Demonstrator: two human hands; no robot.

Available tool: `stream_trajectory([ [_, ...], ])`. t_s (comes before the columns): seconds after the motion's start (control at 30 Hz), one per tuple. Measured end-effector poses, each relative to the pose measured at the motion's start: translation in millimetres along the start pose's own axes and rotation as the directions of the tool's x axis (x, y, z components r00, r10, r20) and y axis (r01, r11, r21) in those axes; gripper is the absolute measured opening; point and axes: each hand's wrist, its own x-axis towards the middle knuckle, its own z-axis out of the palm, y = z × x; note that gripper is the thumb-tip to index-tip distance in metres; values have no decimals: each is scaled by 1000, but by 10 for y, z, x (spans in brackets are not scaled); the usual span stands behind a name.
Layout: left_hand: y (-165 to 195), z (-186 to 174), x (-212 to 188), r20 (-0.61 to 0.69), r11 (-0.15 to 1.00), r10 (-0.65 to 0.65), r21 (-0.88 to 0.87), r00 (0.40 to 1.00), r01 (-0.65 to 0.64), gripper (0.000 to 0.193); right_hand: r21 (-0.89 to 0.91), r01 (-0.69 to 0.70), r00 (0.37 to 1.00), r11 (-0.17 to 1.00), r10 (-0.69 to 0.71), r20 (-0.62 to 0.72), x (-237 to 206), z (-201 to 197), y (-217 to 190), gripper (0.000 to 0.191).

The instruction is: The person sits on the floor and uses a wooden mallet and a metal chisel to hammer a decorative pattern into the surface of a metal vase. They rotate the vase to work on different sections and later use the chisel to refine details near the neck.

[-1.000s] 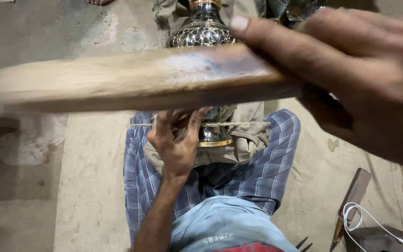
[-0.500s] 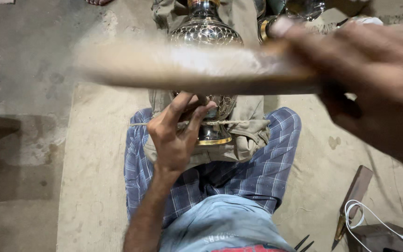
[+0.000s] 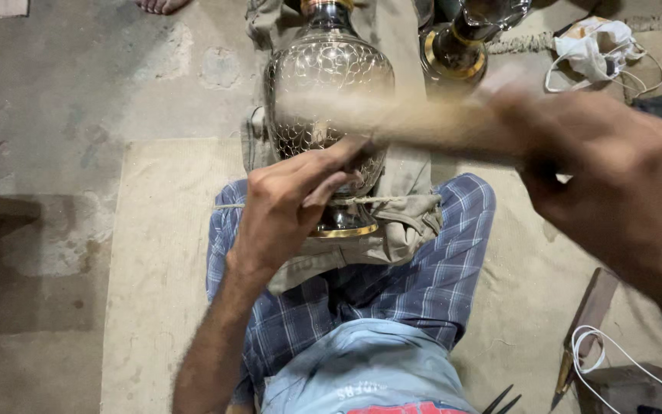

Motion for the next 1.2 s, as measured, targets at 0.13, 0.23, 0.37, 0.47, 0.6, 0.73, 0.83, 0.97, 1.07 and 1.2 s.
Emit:
stream_trajectory([
  [0.13, 31, -50, 127, 58, 983, 147, 103, 987, -152, 46, 268, -82, 979, 960, 128, -159, -263, 284, 64, 52],
  [0.23, 93, -92, 172, 190, 997, 62, 38, 980, -71, 51, 431, -137, 962, 892, 223, -157, -399, 472, 43, 42],
  [0.37, 167, -94, 154, 210, 997, 24, 72, 977, -40, 54, 423, -169, 937, 890, 278, -211, -446, 564, 6, 44],
  [0.47, 174, -51, 118, 131, 989, 82, 112, 988, -97, 52, 198, -108, 972, 974, 146, -185, -404, 507, 39, 48],
  [0.6, 151, -5, 43, 52, 996, 18, 89, 998, -23, 42, 298, -44, 972, 954, 110, -210, -269, 362, 98, 56],
  [0.73, 167, 28, -107, -104, 998, -52, 41, 993, 57, 36, 70, 28, 999, 997, -26, -33, -61, 133, 105, 58],
  [0.83, 153, 135, -199, -220, 997, -61, -49, 974, 52, 35, 52, 33, 999, 998, -34, 5, 95, -120, 30, 59],
  [0.97, 69, 302, -393, -336, 996, -82, -45, 938, 71, 29, -41, 130, 988, 991, -126, 93, 346, -335, -120, 63],
  [1.07, -23, 433, -564, -397, 983, -184, -76, 899, 167, 30, 40, 217, 970, 975, -220, 105, 485, -458, -147, 69],
  [1.2, -144, 555, -708, -504, 986, -153, -24, 850, 164, 42, -116, 347, 935, 931, -334, 119, 523, -485, -181, 69],
])
